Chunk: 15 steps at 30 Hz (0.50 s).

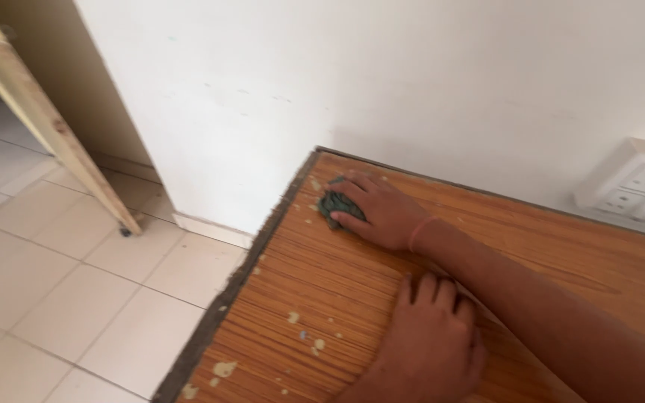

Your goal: The person wipes a wooden table surface using a green cloth. They move the cloth back and forth across the table, occasionally switching hands or adjusting the cloth's position to clean different areas.

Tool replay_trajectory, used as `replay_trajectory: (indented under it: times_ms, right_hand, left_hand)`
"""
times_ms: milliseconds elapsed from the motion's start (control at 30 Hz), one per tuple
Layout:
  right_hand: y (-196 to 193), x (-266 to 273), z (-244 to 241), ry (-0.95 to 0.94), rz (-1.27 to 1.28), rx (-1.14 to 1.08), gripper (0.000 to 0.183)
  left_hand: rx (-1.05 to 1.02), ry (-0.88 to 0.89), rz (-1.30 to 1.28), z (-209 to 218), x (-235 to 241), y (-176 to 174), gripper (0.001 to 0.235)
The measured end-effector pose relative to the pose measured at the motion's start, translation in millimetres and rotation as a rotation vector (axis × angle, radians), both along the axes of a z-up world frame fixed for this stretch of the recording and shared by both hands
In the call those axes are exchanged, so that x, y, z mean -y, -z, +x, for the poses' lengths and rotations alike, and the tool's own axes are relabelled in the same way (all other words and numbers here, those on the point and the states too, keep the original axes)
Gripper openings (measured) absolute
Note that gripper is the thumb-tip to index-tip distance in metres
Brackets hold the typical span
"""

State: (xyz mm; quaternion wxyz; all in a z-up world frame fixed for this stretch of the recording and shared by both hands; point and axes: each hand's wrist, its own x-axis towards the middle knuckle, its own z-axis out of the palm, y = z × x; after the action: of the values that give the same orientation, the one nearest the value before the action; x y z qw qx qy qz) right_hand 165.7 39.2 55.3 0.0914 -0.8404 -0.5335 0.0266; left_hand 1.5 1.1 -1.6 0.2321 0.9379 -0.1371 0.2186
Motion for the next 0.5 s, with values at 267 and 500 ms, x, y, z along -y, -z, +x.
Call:
replay_trajectory:
  times_ms: [267,500]
  right_hand:
    - [25,-41,57,0.117,0.066,0.125,0.062]
    - [10,-69,39,-0.009,0.002,0.027,0.055]
  left_hand:
    - [0.036,0.005,-0.001,6,3,9,0.054]
    - [0.072,0.014,-0.054,4,2,9,0.053]
